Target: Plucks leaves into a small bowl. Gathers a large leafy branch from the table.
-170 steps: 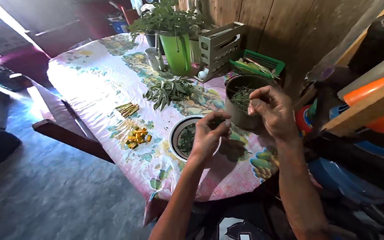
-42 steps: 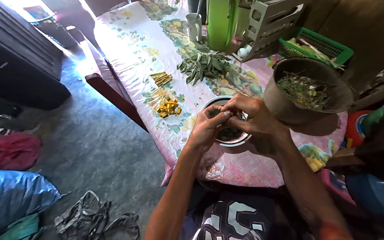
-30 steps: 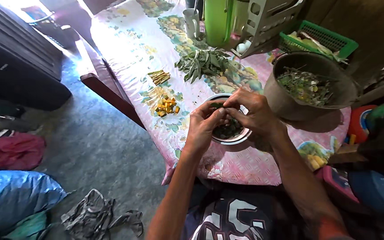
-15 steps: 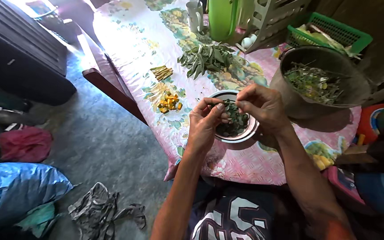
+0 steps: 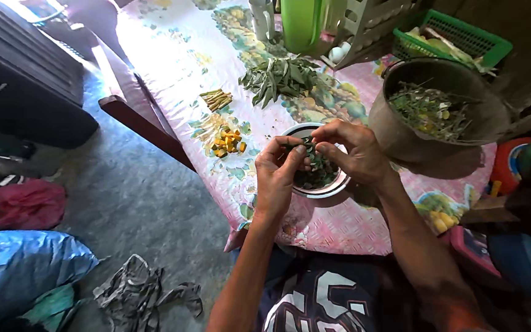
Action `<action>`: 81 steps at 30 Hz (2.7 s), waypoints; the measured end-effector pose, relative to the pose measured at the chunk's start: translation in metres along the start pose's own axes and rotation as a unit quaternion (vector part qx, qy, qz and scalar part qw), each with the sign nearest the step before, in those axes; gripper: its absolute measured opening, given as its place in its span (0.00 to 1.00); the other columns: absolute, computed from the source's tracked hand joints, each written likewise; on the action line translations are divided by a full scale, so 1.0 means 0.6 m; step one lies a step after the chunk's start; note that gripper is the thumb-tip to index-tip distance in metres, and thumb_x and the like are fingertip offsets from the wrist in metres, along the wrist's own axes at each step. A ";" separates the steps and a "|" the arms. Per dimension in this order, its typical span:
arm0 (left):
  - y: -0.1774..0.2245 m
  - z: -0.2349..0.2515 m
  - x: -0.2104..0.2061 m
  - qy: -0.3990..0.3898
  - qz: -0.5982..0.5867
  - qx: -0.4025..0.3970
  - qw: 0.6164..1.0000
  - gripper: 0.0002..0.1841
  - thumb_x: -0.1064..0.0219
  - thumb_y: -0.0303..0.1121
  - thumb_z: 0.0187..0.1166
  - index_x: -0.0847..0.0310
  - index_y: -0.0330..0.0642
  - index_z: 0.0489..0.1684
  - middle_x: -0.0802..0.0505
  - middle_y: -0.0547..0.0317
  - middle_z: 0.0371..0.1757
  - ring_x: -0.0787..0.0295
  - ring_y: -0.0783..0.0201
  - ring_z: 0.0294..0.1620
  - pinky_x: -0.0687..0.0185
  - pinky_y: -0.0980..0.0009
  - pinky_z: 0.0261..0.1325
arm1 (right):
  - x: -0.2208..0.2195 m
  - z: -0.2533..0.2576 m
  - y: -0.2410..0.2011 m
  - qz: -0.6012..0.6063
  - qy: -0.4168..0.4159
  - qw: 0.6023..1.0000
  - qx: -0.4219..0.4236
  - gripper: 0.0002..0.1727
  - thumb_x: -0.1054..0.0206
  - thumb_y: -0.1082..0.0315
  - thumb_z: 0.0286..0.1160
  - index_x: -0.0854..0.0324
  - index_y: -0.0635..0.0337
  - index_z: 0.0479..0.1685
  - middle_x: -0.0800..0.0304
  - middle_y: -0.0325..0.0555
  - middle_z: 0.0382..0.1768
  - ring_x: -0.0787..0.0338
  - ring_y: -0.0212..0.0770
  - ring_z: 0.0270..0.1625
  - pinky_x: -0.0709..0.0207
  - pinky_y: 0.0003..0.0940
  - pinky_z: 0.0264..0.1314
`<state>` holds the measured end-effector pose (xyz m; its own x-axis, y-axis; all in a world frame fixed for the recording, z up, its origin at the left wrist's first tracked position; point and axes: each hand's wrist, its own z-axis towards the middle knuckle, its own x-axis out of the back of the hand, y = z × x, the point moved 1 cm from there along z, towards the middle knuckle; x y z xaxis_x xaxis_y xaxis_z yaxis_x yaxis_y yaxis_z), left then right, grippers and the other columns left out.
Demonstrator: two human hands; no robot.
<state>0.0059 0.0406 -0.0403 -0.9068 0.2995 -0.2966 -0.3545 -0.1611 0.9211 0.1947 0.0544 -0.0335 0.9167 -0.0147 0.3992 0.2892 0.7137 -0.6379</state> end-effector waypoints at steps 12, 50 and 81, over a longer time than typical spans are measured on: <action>-0.007 -0.002 -0.001 0.001 0.069 -0.053 0.996 0.07 0.37 0.24 0.85 0.19 0.40 0.55 0.11 0.55 0.45 0.09 0.65 0.37 0.08 0.68 0.44 | -0.006 -0.003 -0.002 -0.057 -0.027 0.997 -0.036 0.10 0.37 0.69 0.84 0.15 0.68 0.50 0.11 0.45 0.39 0.12 0.29 0.36 0.14 0.24 0.41; 0.014 0.013 -0.015 -0.093 0.037 0.014 0.995 0.05 0.36 0.23 0.79 0.18 0.40 0.45 0.12 0.55 0.31 0.14 0.67 0.24 0.12 0.73 0.29 | -0.006 -0.005 0.006 0.016 -0.004 1.000 -0.013 0.06 0.40 0.74 0.72 0.19 0.65 0.33 0.21 0.37 0.26 0.25 0.21 0.27 0.31 0.15 0.29; 0.022 0.006 -0.014 -0.088 -0.098 0.044 0.990 0.08 0.34 0.24 0.81 0.17 0.44 0.53 0.09 0.54 0.44 0.09 0.66 0.38 0.09 0.70 0.47 | 0.021 -0.020 -0.108 -0.155 0.010 0.985 -0.081 0.10 0.33 0.69 0.80 0.13 0.62 0.54 0.09 0.41 0.46 0.09 0.29 0.42 0.12 0.24 0.46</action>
<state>0.0096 0.0396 -0.0248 -0.7660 0.4771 -0.4308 -0.4920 -0.0037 0.8706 0.1910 -0.0006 0.0048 0.7826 -0.2288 0.5790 0.5942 0.5518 -0.5852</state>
